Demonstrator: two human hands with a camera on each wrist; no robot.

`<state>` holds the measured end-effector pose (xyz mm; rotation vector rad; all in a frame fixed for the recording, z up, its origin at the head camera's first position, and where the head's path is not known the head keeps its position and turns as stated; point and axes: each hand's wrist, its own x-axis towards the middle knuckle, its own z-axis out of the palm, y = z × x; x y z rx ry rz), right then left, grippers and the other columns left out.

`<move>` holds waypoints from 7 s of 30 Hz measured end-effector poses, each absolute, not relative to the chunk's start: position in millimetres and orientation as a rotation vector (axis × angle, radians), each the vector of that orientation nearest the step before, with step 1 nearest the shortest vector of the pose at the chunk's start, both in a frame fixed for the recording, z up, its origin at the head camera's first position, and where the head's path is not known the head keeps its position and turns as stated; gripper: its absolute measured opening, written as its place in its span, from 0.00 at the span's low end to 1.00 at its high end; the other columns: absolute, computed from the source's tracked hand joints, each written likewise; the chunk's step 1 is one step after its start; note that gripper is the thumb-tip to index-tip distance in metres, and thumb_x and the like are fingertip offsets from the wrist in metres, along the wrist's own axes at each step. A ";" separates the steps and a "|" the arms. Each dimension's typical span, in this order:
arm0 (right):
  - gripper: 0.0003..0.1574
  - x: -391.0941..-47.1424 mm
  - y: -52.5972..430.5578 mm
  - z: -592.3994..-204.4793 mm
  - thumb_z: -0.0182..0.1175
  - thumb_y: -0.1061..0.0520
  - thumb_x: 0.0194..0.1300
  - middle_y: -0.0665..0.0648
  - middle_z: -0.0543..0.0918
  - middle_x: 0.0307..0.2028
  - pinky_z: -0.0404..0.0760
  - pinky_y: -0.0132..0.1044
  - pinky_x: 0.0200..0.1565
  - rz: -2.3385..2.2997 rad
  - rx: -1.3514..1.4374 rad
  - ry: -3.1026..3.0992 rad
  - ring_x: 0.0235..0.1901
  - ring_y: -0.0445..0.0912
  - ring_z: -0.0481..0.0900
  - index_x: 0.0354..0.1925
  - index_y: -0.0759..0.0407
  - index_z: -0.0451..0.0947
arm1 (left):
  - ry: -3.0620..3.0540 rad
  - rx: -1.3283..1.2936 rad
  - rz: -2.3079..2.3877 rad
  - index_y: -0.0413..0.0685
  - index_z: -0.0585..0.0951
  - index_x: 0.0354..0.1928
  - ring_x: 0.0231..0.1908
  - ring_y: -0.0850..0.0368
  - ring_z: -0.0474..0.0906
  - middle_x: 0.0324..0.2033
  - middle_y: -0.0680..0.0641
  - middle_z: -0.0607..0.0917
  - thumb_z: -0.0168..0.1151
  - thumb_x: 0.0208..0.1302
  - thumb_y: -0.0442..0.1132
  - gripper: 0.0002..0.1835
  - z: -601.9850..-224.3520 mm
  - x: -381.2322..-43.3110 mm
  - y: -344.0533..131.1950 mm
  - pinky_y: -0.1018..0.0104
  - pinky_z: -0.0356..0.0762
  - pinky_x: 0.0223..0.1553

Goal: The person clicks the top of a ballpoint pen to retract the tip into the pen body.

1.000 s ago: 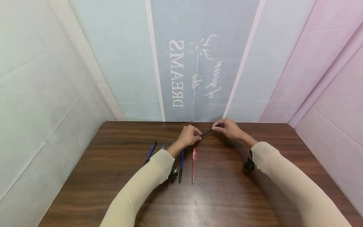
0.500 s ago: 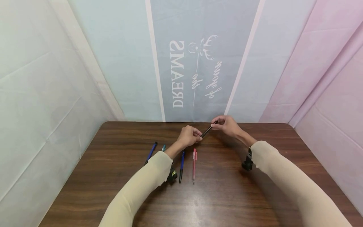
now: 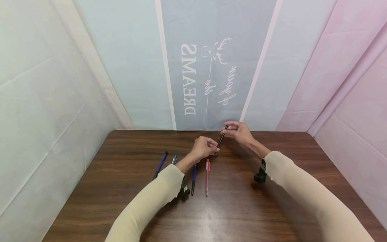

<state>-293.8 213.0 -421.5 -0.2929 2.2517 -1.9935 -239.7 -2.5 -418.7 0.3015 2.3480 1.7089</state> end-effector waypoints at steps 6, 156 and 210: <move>0.33 -291.4 205.3 -420.0 0.63 0.72 0.73 0.69 0.89 0.50 0.89 0.41 0.52 -2.120 -0.288 2.090 0.46 0.52 0.92 0.71 0.79 0.66 | 2.185 0.213 1.827 0.29 0.87 0.45 0.36 0.45 0.92 0.36 0.37 0.92 0.74 0.62 0.23 0.10 -416.7 -233.3 3.1 0.61 0.91 0.38; 0.38 -199.7 201.7 -427.9 0.63 0.76 0.69 0.81 0.83 0.54 0.90 0.44 0.49 -1.683 -0.544 2.123 0.49 0.55 0.90 0.73 0.80 0.63 | 2.021 0.350 1.574 0.25 0.84 0.49 0.32 0.43 0.92 0.30 0.38 0.91 0.75 0.61 0.23 0.15 -427.9 -149.6 -15.5 0.62 0.91 0.34; 0.30 -183.2 201.7 -439.9 0.76 0.66 0.62 0.61 0.90 0.43 0.86 0.31 0.40 -1.328 -0.485 2.569 0.43 0.49 0.89 0.61 0.72 0.81 | 2.614 0.605 0.914 0.38 0.89 0.51 0.22 0.72 0.81 0.18 0.61 0.86 0.84 0.57 0.42 0.23 -423.8 -131.3 -3.5 0.75 0.81 0.29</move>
